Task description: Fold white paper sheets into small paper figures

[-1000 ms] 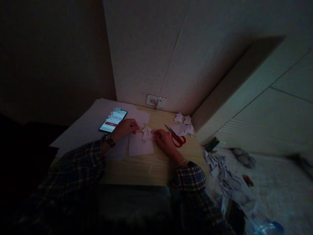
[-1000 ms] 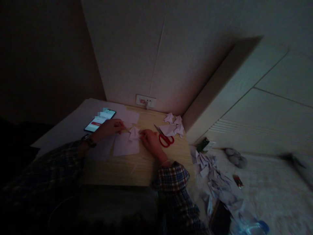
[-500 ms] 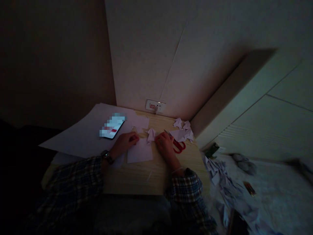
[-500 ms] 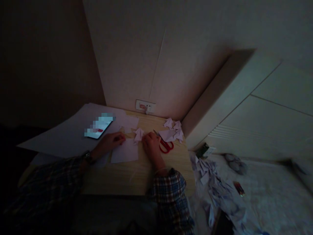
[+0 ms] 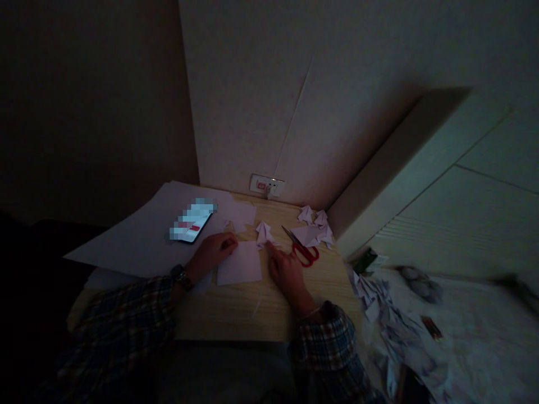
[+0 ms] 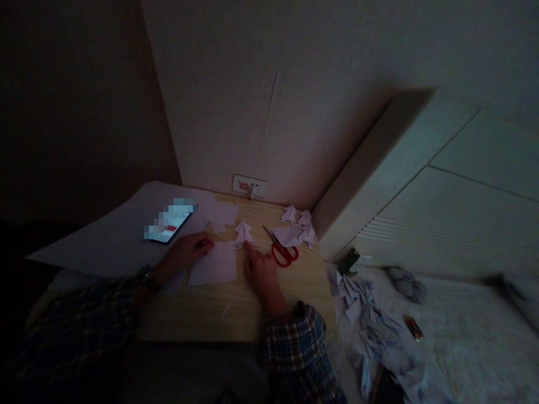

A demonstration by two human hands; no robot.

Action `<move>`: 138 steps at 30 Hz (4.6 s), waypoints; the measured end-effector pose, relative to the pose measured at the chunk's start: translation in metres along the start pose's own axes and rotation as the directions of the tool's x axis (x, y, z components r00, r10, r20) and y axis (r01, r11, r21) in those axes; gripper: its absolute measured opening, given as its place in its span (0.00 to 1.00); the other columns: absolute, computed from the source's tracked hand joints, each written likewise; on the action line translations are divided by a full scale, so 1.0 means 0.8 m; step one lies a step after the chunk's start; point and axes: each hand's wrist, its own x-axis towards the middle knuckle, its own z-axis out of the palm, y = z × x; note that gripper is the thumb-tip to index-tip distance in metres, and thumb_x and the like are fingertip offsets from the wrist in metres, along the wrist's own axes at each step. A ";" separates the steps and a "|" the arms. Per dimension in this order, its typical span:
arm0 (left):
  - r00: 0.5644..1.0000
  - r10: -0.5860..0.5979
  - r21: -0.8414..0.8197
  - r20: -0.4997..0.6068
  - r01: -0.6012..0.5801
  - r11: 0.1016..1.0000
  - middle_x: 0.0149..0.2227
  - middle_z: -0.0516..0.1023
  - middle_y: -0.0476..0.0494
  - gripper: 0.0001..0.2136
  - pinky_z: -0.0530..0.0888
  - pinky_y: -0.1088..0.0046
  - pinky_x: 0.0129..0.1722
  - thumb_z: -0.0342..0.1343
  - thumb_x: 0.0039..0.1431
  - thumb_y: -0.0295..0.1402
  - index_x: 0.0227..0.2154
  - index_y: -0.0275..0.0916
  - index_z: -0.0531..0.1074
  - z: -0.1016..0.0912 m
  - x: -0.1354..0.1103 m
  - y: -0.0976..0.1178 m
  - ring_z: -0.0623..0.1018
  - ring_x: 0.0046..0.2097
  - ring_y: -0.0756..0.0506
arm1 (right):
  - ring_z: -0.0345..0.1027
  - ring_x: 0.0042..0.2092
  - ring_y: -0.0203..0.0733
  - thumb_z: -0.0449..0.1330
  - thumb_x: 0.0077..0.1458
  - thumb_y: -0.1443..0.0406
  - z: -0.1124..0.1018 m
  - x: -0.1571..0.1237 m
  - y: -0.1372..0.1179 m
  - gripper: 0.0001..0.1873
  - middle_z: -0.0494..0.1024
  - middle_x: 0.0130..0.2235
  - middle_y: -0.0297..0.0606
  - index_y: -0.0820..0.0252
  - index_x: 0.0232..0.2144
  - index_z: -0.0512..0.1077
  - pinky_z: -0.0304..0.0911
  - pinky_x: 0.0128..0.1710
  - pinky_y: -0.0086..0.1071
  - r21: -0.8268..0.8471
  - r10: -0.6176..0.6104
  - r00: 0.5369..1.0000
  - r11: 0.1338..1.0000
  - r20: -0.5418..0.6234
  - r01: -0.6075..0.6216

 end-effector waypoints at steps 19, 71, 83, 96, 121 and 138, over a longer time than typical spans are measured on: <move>1.000 0.001 0.052 0.012 -0.001 0.999 0.32 0.81 0.44 0.08 0.72 0.68 0.40 0.52 0.57 0.37 0.30 0.41 0.74 0.000 -0.001 0.003 0.79 0.36 0.42 | 0.79 0.43 0.47 0.52 0.62 0.73 0.009 -0.002 -0.001 0.29 0.84 0.45 0.50 0.65 0.65 0.65 0.68 0.50 0.39 -0.057 -0.003 1.000 0.998 -0.024 0.001; 0.999 0.043 0.075 0.004 -0.043 0.996 0.32 0.81 0.44 0.09 0.73 0.67 0.40 0.51 0.57 0.37 0.30 0.41 0.74 0.005 0.000 -0.004 0.79 0.36 0.42 | 0.81 0.38 0.48 0.51 0.64 0.73 -0.002 0.001 -0.016 0.32 0.85 0.39 0.48 0.60 0.69 0.58 0.70 0.38 0.35 -0.180 0.121 0.989 0.978 0.081 -0.104; 0.999 0.036 0.069 -0.005 -0.035 0.997 0.31 0.81 0.44 0.08 0.73 0.66 0.41 0.52 0.58 0.37 0.30 0.41 0.74 0.005 -0.001 -0.001 0.78 0.35 0.42 | 0.81 0.39 0.45 0.51 0.65 0.72 0.002 0.008 -0.014 0.27 0.85 0.40 0.49 0.60 0.65 0.65 0.69 0.39 0.32 -0.200 0.126 0.990 0.974 0.065 -0.111; 0.999 0.039 0.086 -0.015 -0.037 0.996 0.31 0.81 0.44 0.09 0.73 0.67 0.39 0.52 0.58 0.37 0.30 0.41 0.75 0.006 -0.001 -0.002 0.78 0.35 0.42 | 0.80 0.39 0.45 0.52 0.65 0.71 0.001 0.005 -0.013 0.27 0.85 0.37 0.47 0.62 0.65 0.64 0.69 0.38 0.31 -0.180 0.147 0.988 0.974 0.037 -0.138; 0.951 -0.098 -0.155 -0.295 0.054 0.986 0.25 0.79 0.49 0.09 0.73 0.69 0.36 0.54 0.55 0.40 0.28 0.41 0.73 -0.025 -0.003 0.005 0.78 0.30 0.44 | 0.80 0.38 0.46 0.50 0.65 0.72 0.000 0.012 -0.013 0.30 0.85 0.37 0.47 0.60 0.68 0.61 0.71 0.41 0.34 -0.186 0.109 0.993 0.977 0.035 -0.101; 0.965 -0.077 -0.134 -0.250 0.044 0.990 0.24 0.79 0.49 0.08 0.72 0.69 0.34 0.54 0.56 0.40 0.29 0.42 0.73 -0.020 -0.003 0.000 0.79 0.30 0.43 | 0.79 0.41 0.44 0.50 0.64 0.73 0.008 0.016 -0.010 0.21 0.84 0.42 0.49 0.63 0.54 0.74 0.67 0.44 0.33 -0.146 0.071 0.995 0.987 0.067 -0.061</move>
